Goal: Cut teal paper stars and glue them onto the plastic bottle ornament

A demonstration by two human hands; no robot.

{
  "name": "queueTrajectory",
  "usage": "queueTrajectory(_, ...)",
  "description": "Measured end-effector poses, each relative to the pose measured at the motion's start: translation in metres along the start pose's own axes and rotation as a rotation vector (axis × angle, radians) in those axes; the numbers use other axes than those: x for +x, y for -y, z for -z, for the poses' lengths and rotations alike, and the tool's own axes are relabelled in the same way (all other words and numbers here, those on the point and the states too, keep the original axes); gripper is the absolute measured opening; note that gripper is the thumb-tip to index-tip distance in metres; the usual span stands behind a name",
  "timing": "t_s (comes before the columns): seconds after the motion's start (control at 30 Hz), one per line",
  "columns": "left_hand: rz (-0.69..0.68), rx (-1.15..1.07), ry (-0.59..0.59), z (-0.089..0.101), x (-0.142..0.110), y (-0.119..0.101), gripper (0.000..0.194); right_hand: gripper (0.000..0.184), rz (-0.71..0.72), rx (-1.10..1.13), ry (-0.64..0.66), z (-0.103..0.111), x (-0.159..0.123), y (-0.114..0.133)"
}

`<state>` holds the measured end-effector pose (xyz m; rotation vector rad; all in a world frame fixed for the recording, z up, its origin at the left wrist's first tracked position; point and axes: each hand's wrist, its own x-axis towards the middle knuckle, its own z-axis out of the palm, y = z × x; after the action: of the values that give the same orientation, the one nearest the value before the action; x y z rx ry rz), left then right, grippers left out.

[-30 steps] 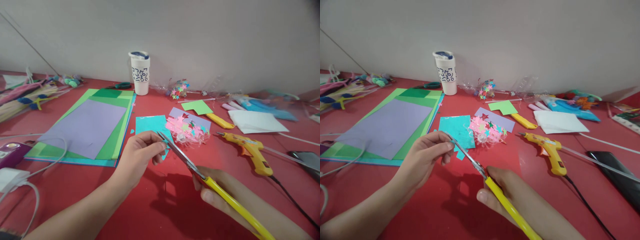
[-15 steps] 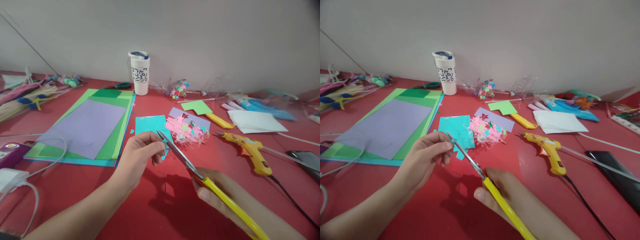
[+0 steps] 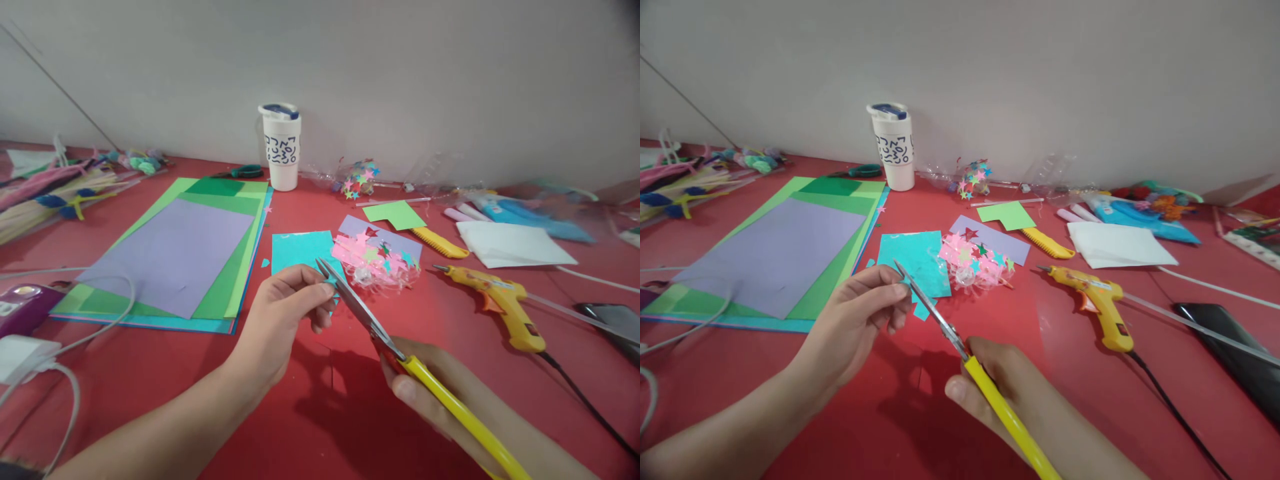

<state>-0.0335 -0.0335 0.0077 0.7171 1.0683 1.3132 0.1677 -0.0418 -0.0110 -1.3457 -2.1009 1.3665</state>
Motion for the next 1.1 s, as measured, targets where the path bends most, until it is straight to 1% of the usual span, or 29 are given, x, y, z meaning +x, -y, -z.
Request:
queueTrajectory(0.17,-0.001,-0.025,0.008,0.001,0.001,0.001,0.015,0.061,0.012,-0.004,-0.033,0.005,-0.001,0.010)
queueTrajectory(0.3,-0.007,-0.026,0.018,0.002,0.000,0.002,0.016,0.063,-0.049,0.019,0.061,0.006,0.001,0.013)
queueTrajectory(0.37,-0.010,-0.017,0.027,0.002,0.000,0.002,0.016,0.061,-0.086,0.038,0.066,0.005,0.001,0.011)
queueTrajectory(0.5,0.023,0.043,0.096,0.001,0.001,0.003,0.016,0.054,-0.108,0.106,-0.007,0.003,0.001,0.011)
queueTrajectory(0.67,0.156,0.226,0.229,-0.004,-0.001,0.014,0.013,0.040,-0.139,0.140,-0.161,0.003,0.003,0.010)
queueTrajectory(0.77,0.223,0.281,0.319,-0.008,-0.005,0.023,0.013,0.032,-0.145,0.244,-0.185,0.002,0.005,0.005)
queueTrajectory(0.8,0.239,0.281,0.348,-0.008,-0.006,0.025,0.012,0.030,-0.138,0.276,-0.177,0.001,0.006,0.002)
queueTrajectory(0.9,0.281,0.249,0.416,-0.009,-0.007,0.028,0.012,0.023,-0.127,0.337,-0.098,0.001,0.008,-0.002)
queueTrajectory(1.03,0.338,0.209,0.460,-0.009,-0.006,0.027,0.011,0.020,-0.104,0.369,0.004,0.004,0.008,0.006)
queueTrajectory(1.1,0.358,0.196,0.460,-0.009,-0.006,0.027,0.011,0.020,-0.170,0.315,0.023,0.005,0.008,0.013)
